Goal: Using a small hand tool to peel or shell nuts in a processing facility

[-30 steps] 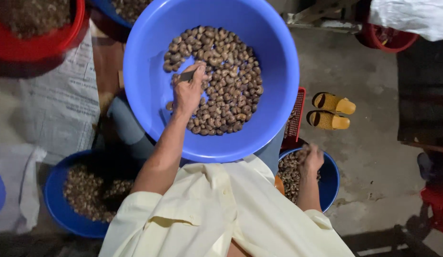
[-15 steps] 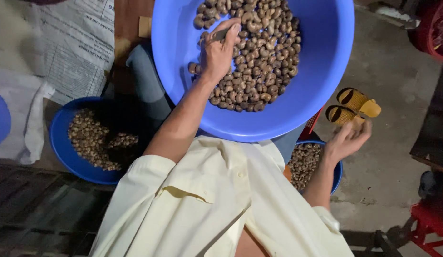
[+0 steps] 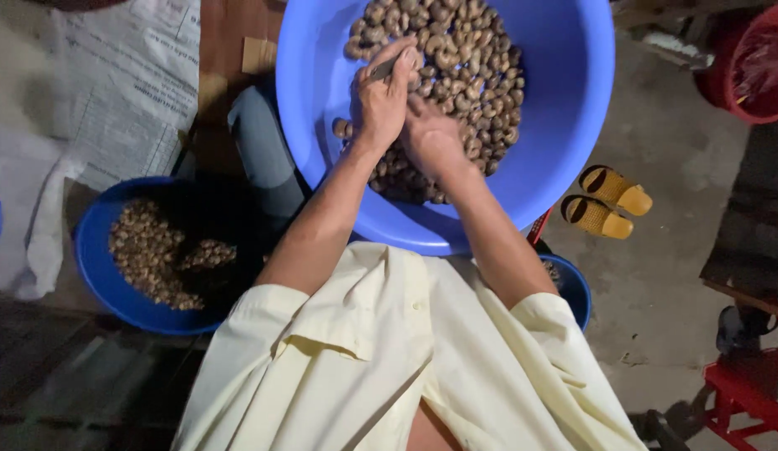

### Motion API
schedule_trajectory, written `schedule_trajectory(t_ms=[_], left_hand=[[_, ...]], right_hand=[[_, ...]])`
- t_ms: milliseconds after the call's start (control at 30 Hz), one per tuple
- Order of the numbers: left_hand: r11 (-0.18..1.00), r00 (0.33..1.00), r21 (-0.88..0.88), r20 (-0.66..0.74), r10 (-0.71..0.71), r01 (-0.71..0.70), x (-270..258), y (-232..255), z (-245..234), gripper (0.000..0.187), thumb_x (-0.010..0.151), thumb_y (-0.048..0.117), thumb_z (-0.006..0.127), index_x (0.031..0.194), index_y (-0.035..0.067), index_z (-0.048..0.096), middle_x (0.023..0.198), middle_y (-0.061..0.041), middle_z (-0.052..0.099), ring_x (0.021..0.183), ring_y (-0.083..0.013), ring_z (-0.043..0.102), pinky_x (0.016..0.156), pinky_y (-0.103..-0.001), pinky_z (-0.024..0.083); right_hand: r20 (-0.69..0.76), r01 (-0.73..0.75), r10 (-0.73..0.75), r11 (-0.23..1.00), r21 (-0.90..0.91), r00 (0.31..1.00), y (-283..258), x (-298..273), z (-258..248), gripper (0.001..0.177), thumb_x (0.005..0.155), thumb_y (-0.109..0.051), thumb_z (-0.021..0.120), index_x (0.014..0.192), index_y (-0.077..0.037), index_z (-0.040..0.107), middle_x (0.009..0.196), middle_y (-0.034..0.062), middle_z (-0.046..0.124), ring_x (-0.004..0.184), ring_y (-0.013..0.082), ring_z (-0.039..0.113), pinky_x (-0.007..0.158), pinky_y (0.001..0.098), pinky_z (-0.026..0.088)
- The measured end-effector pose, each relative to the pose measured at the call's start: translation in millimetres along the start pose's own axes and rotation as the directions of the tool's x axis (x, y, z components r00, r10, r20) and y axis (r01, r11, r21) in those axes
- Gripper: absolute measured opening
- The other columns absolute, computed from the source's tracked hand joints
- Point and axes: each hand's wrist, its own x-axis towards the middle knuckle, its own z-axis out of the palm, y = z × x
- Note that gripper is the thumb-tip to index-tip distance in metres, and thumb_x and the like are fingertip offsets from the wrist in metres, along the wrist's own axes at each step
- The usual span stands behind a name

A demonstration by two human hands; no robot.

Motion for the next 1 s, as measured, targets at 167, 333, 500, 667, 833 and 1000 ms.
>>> schedule_trajectory(t_ms=[167,333,500,667,833,1000], left_hand=[[0.998,0.995,0.021,0.078,-0.055,0.053,1,5,2,0.038,0.11,0.034,0.051,0.125,0.008,0.073,0.118,-0.006,0.079,0.091,-0.0244,0.084,0.079,-0.031,0.068],[0.995,0.999,0.099,0.055,-0.001,-0.005,2,18,5,0.025,0.108,0.031,0.062,0.118,0.015,0.079,0.08,-0.012,0.081,0.076,-0.0318,0.081,0.06,-0.04,0.067],[0.986,0.995,0.169,0.098,-0.003,-0.013,0,25,-1,0.023,0.109,0.026,0.063,0.117,0.012,0.079,0.084,-0.017,0.081,0.083,-0.0361,0.079,0.067,-0.046,0.065],[0.99,0.997,0.142,0.078,-0.016,0.005,-2,24,-4,0.025,0.11,0.027,0.062,0.117,0.009,0.079,0.089,-0.02,0.08,0.085,-0.034,0.08,0.073,-0.045,0.065],[0.989,0.996,0.142,0.086,0.013,-0.026,-1,23,-7,0.03,0.113,0.033,0.059,0.118,0.012,0.08,0.093,-0.019,0.081,0.09,-0.0414,0.078,0.073,-0.05,0.064],[0.99,0.993,0.139,0.12,0.006,-0.023,-5,23,0,0.023,0.108,0.031,0.068,0.112,0.013,0.083,0.089,-0.019,0.08,0.092,-0.0384,0.079,0.077,-0.05,0.063]], right_hand=[[0.059,-0.074,0.078,0.994,-0.078,0.995,4,-1,27,0.027,0.092,-0.013,0.057,0.117,-0.01,0.066,0.111,0.0136,0.063,0.076,0.036,0.069,0.051,0.0483,0.056],[-0.014,-0.085,0.084,0.955,-0.284,0.996,-4,6,38,0.02,0.084,-0.026,0.056,0.08,-0.024,0.075,0.071,0.0028,0.072,0.059,0.0234,0.072,0.045,0.0395,0.054],[-0.087,-0.025,0.008,0.979,-0.203,0.996,-16,7,24,0.019,0.084,-0.03,0.056,0.073,-0.02,0.069,0.063,0.0055,0.069,0.051,0.0278,0.066,0.041,0.0443,0.048],[-0.016,-0.236,0.26,0.899,0.368,0.965,5,3,26,0.041,0.093,-0.043,0.065,0.121,-0.013,0.059,0.108,0.0132,0.071,0.088,0.037,0.072,0.065,0.0506,0.058],[0.232,-0.233,0.588,-0.075,0.969,0.775,12,14,-13,0.029,0.095,-0.011,0.071,0.121,-0.002,0.062,0.066,0.0178,0.064,0.051,0.0249,0.07,0.05,0.038,0.067],[0.319,-0.109,0.619,-0.353,0.929,0.717,16,9,-43,0.042,0.098,-0.024,0.075,0.131,-0.001,0.062,0.093,0.017,0.073,0.068,0.0191,0.076,0.064,0.0338,0.07]])
